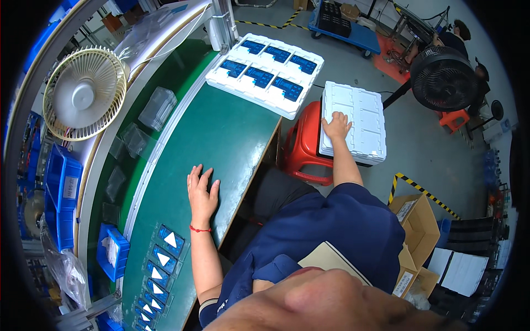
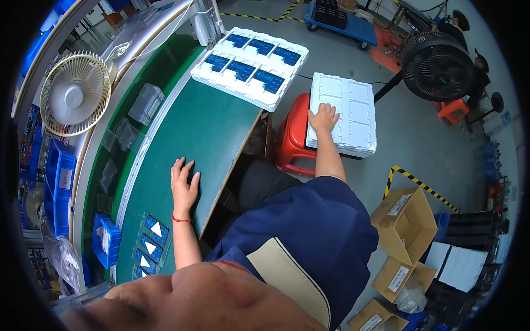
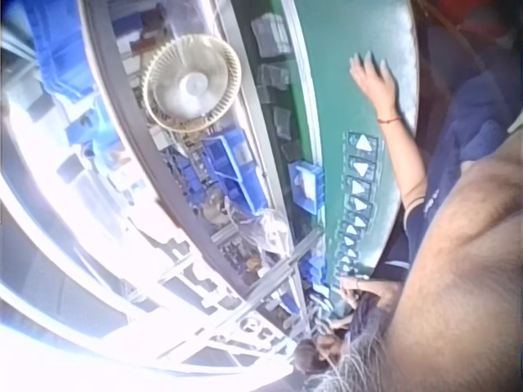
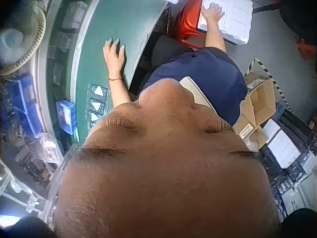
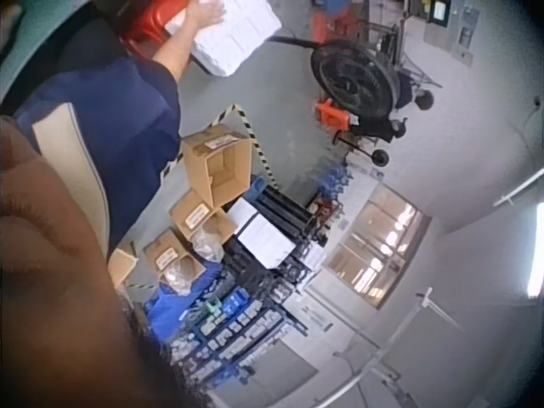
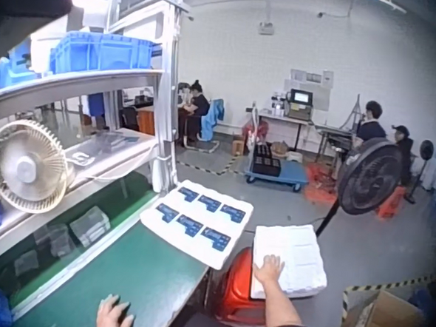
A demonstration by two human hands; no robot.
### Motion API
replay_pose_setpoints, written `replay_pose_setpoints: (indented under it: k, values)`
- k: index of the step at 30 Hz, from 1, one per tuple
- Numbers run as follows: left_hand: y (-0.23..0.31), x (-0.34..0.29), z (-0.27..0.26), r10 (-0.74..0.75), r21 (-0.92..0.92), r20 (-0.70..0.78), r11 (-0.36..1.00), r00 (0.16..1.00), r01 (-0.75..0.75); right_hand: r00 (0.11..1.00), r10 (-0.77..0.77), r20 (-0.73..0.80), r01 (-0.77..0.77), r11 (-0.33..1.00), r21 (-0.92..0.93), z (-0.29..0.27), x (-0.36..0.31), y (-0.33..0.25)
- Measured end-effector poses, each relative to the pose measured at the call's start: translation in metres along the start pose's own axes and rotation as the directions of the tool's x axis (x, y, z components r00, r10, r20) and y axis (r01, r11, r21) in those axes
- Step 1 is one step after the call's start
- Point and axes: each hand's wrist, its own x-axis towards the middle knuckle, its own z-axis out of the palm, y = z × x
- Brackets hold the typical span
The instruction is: The person assembles small blue electronic components into clear plastic packaging. They pick up the blue components from a white tray, place them into the plastic cases, and then insert white triangular paper inserts into the packaging. The person repeats this process for multiple units on a green assembly table.
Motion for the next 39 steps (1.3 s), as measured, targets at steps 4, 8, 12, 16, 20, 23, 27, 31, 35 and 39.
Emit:
replay_pose_setpoints:
  k: [4, 8, 12, 16, 20, 23, 27, 31, 35, 39]
  values:
    - [0.002, 0.001, -0.001, -0.001, 0.003, 0.008, 1.0, 1.0, 0.001, 0.989, 0.048, 0.141, -0.047, 0.999, -0.008, -0.016, 0.006, 0.005]
    - [0.003, 0.002, 0.0, -0.003, -0.009, 0.004, 1.0, 1.0, 0.003, 0.961, 0.058, 0.27, -0.043, 0.997, -0.061, -0.023, 0.014, 0.007]
    - [0.002, 0.005, 0.002, 0.006, -0.011, 0.002, 1.0, 1.0, -0.006, 0.922, 0.174, 0.345, -0.154, 0.984, -0.084, -0.053, 0.049, 0.036]
    - [0.001, 0.005, 0.001, -0.006, -0.008, 0.003, 1.0, 1.0, 0.006, 0.901, 0.35, 0.256, -0.317, 0.935, -0.162, -0.059, 0.042, 0.065]
    - [0.001, 0.002, -0.002, -0.01, -0.004, -0.009, 1.0, 1.0, 0.01, 0.861, 0.387, 0.331, -0.368, 0.922, -0.12, -0.044, 0.049, 0.077]
    - [0.001, 0.006, -0.004, -0.003, -0.007, -0.042, 1.0, 0.999, 0.003, 0.856, 0.392, 0.337, -0.369, 0.92, -0.133, -0.035, 0.051, 0.084]
    - [0.001, 0.008, -0.004, -0.006, -0.011, -0.026, 1.0, 1.0, 0.006, 0.851, 0.409, 0.329, -0.392, 0.912, -0.121, -0.028, 0.052, 0.096]
    - [0.0, 0.001, -0.001, -0.038, -0.032, 0.011, 0.999, 0.999, 0.039, 0.903, 0.377, 0.206, -0.347, 0.923, -0.165, -0.033, 0.049, 0.086]
    - [0.001, 0.0, 0.002, -0.055, -0.042, 0.013, 0.998, 0.998, 0.056, 0.906, 0.416, 0.081, -0.417, 0.909, -0.003, -0.022, 0.074, 0.074]
    - [0.0, -0.005, 0.001, -0.086, -0.036, 0.031, 0.996, 0.996, 0.087, 0.632, -0.317, -0.707, 0.653, 0.709, 0.266, -0.078, 0.022, -0.101]
